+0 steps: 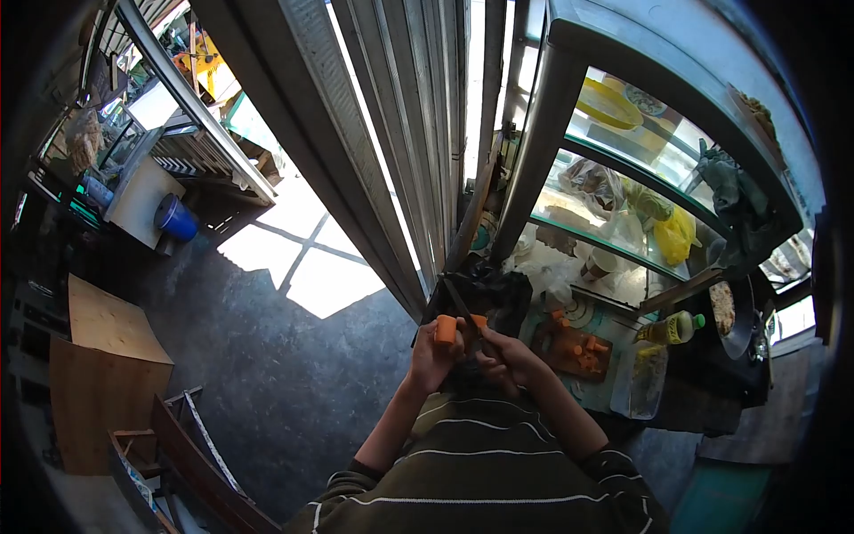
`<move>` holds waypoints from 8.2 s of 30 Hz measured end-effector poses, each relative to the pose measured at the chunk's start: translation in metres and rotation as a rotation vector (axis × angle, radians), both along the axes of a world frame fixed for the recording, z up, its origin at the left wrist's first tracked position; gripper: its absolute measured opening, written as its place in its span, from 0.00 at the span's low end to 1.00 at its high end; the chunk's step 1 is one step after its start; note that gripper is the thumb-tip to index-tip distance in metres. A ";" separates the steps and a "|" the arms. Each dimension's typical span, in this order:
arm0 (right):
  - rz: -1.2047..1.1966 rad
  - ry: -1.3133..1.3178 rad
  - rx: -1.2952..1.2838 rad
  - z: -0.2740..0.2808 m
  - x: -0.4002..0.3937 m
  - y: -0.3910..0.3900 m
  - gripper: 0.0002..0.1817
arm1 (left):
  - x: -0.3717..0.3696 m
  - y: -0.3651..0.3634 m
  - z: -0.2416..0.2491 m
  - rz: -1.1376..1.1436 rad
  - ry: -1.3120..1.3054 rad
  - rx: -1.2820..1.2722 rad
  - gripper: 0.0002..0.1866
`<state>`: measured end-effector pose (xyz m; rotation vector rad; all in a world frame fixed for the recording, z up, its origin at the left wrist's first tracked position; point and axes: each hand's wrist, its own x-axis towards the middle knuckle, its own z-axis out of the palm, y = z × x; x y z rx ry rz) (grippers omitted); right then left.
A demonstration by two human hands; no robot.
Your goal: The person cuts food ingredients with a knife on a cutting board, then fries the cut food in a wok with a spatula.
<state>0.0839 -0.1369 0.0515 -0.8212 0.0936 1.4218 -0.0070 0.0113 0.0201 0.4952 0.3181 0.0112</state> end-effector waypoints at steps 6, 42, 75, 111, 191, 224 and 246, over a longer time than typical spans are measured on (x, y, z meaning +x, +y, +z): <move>0.063 0.208 0.005 -0.002 -0.010 0.010 0.19 | 0.001 -0.001 0.005 -0.006 0.120 -0.054 0.20; 0.191 -1.844 -0.417 0.022 -0.026 0.012 0.30 | 0.005 -0.011 0.004 0.083 0.064 0.141 0.20; -0.035 0.291 0.253 -0.014 -0.009 0.005 0.22 | -0.004 0.005 0.005 -0.077 -0.006 -0.080 0.25; 0.184 -1.879 -0.332 0.009 -0.024 0.016 0.32 | 0.002 -0.007 0.021 0.150 0.236 0.292 0.21; -0.123 -1.030 -0.241 -0.001 -0.011 0.021 0.19 | 0.005 -0.001 0.012 0.089 0.148 0.269 0.23; -0.092 -1.724 -0.336 0.016 -0.025 0.015 0.24 | 0.013 -0.034 0.021 0.408 0.149 0.884 0.16; -0.238 -1.239 -0.298 -0.011 -0.015 0.015 0.18 | 0.010 -0.012 0.010 0.028 0.186 -0.067 0.21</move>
